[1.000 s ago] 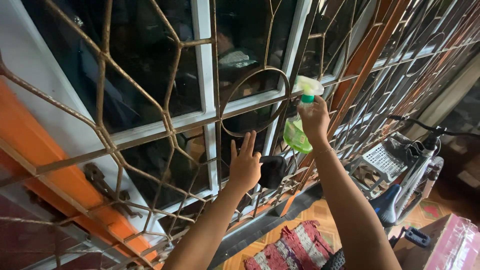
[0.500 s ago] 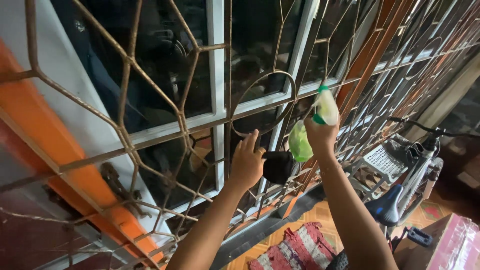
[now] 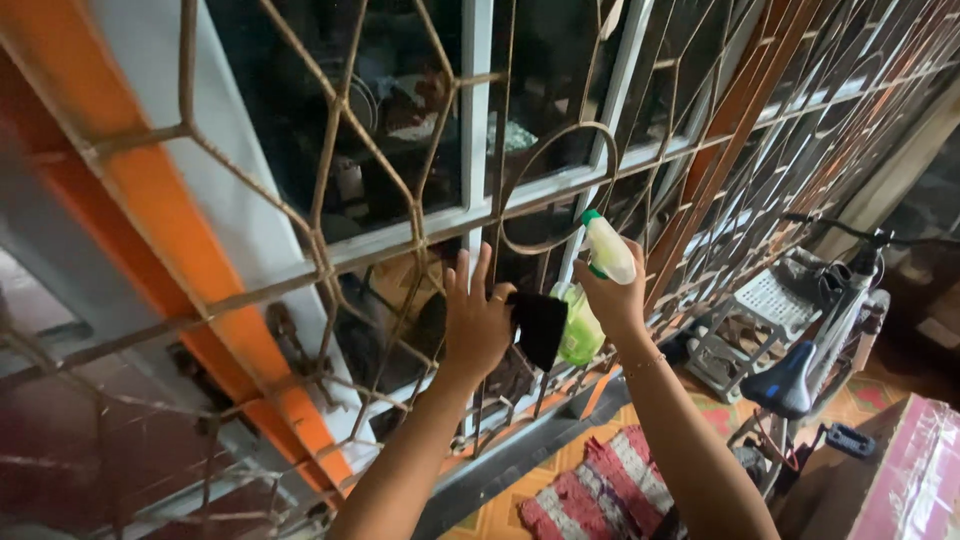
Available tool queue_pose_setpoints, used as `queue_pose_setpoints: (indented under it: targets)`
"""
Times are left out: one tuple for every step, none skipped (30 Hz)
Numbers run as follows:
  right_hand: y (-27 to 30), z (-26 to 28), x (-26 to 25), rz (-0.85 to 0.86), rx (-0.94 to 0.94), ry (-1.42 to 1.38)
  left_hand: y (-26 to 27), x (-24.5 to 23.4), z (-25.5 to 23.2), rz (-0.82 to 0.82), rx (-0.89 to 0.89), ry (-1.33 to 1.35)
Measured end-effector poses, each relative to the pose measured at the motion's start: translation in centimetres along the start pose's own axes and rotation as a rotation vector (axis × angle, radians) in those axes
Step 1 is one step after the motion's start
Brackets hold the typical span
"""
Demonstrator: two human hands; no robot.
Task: Cleaning a window using glass cleaner and a cloth.
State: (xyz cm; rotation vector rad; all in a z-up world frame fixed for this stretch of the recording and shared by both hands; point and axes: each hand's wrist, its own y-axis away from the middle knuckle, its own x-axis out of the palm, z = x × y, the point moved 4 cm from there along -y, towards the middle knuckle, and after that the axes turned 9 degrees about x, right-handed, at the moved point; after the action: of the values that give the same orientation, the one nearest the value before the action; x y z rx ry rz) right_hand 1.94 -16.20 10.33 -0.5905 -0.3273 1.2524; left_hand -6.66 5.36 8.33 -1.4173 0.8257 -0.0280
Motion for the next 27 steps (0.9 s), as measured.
queue_pose_setpoints:
  targets:
    - [0.7,0.3,0.2,0.0,0.002,0.001,0.2,-0.6,0.1,0.002,-0.001,0.001]
    - [1.3,0.3,0.5,0.052,0.079,-0.05,0.3,-1.2,0.2,0.01,-0.015,0.013]
    - [1.5,0.4,0.9,0.105,0.15,-0.102,0.1,-1.8,0.4,0.013,-0.028,0.022]
    - [1.9,1.6,0.9,0.106,0.146,-0.103,0.1,-2.3,0.4,0.009,-0.027,0.02]
    - [2.4,2.8,1.1,0.135,0.113,-0.105,0.2,-2.7,0.4,0.047,-0.032,0.022]
    - [2.9,4.0,1.2,0.164,0.08,-0.107,0.3,-3.0,0.4,0.086,-0.037,0.024]
    - [3.1,4.6,1.3,0.17,0.078,-0.111,0.8,-2.6,0.6,0.084,-0.04,0.018]
    - [3.4,5.0,1.5,0.175,0.106,-0.154,1.3,-2.2,0.9,0.088,-0.056,-0.006]
    - [3.8,5.4,1.5,0.181,0.138,-0.197,1.9,-1.8,1.1,0.095,-0.075,-0.029]
    - [3.9,5.6,1.6,0.188,0.139,-0.2,1.4,-2.4,0.7,0.095,-0.08,-0.035]
    - [4.3,5.7,1.4,0.175,0.128,-0.113,1.1,-3.0,0.1,0.093,-0.107,-0.008]
    - [4.6,5.9,1.2,0.162,0.118,-0.026,0.7,-3.6,-0.5,0.091,-0.134,0.019]
    - [4.8,5.5,1.2,0.164,0.112,-0.028,1.0,-3.5,-0.7,0.085,-0.134,0.015]
    - [5.1,5.1,1.3,0.18,0.148,-0.087,1.1,-3.4,-0.9,0.081,-0.134,0.019]
    - [5.2,4.6,1.4,0.195,0.183,-0.148,1.2,-3.4,-1.0,0.076,-0.134,0.022]
    - [5.2,4.6,1.2,0.198,0.176,-0.151,0.9,-3.5,-1.3,0.07,-0.133,0.017]
    - [5.5,4.4,0.8,0.2,0.17,-0.13,0.8,-3.5,-1.6,0.064,-0.158,0.04]
    - [5.8,4.2,0.5,0.201,0.163,-0.11,0.9,-3.5,-1.9,0.058,-0.183,0.063]
    - [5.9,4.4,0.2,0.2,0.163,-0.109,0.9,-3.3,-2.2,0.058,-0.183,0.064]
    - [6.0,4.7,-0.1,0.207,0.156,-0.11,1.0,-3.1,-2.5,0.033,-0.172,0.073]
    - [6.1,4.9,-0.4,0.215,0.149,-0.11,1.0,-3.0,-2.8,0.008,-0.161,0.081]
    - [6.3,4.8,-0.7,0.214,0.149,-0.11,1.0,-3.0,-3.3,0.007,-0.161,0.082]
    - [6.2,4.7,-0.9,0.219,0.16,-0.147,0.7,-2.9,-3.6,0.007,-0.198,0.096]
    - [6.2,4.6,-1.0,0.224,0.171,-0.184,0.5,-2.9,-3.8,0.007,-0.235,0.11]
    - [6.2,5.3,-1.4,0.224,0.168,-0.183,0.5,-2.7,-3.9,0.004,-0.235,0.11]
    - [6.1,5.9,-1.7,0.241,0.182,-0.188,0.4,-2.8,-4.0,-0.038,-0.205,0.094]
    - [6.3,6.5,-2.0,0.259,0.199,-0.192,0.6,-2.8,-4.2,-0.077,-0.177,0.079]
